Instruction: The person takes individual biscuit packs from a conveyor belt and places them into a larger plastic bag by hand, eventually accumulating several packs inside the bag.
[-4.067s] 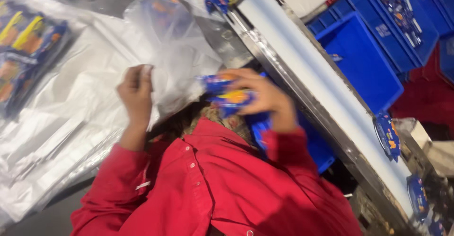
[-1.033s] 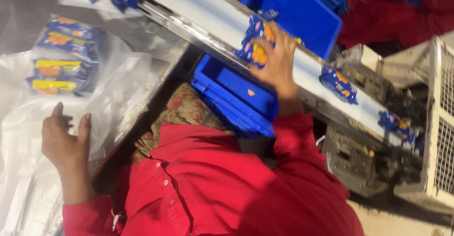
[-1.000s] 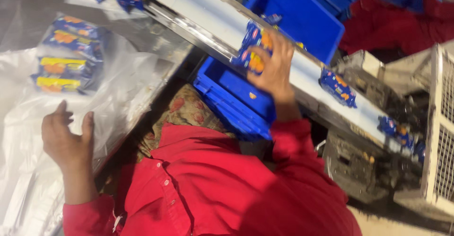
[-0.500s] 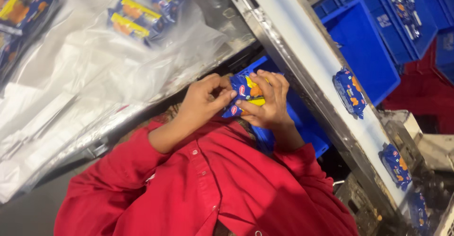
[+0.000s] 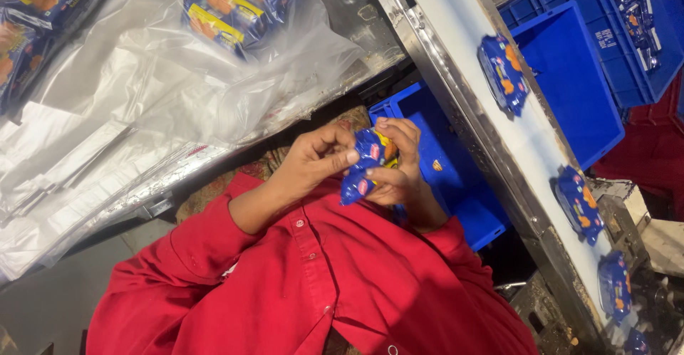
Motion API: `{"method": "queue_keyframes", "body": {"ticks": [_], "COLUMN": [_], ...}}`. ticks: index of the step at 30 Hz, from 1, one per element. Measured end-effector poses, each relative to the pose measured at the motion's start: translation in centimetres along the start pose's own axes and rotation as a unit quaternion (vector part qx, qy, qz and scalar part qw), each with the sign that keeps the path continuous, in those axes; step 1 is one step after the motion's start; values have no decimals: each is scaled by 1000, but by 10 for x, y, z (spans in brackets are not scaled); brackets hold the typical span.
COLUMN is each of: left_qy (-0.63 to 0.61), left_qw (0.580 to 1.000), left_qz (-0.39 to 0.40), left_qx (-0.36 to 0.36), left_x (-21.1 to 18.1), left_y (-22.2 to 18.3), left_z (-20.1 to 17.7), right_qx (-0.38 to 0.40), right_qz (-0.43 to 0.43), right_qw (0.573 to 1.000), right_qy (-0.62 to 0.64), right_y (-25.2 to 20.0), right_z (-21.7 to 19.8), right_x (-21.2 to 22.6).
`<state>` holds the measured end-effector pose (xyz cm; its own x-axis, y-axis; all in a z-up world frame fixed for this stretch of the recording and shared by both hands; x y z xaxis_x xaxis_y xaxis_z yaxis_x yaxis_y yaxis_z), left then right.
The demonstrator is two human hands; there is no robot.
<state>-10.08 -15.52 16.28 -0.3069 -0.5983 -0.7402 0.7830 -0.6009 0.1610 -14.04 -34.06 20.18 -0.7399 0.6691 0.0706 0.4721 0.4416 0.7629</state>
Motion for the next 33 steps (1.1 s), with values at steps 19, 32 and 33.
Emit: {"method": "queue_keyframes", "body": {"ticks": [19,32,33], "left_qy": [-43,-26,-29], "left_qw": [996,999,999], "left_qz": [-41,-7,-14], "left_qx": [-63,-35,-40], "left_x": [46,47,47], "left_y": [-69,-82,-82], "left_z": [-17,-19,-18], "right_qx": [6,12,12], "right_qz": [187,199,202], "right_qw": [961,943,943], "right_qy": [204,265,264], "right_y": [-65,-69,-69], "right_z": [40,44,44], "right_x": [66,75,74]}}
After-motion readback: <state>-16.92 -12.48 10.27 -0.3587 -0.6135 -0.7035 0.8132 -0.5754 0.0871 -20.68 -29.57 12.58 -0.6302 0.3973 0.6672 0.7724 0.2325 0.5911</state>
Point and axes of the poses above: each hand's wrist, its own y-axis towards the middle knuckle, its own z-axis out of the palm, x = y × z, the point moved 3 cm from there along y, towards the middle knuckle, and after that the axes turned 14 degrees about -y, right-handed, at the moved point
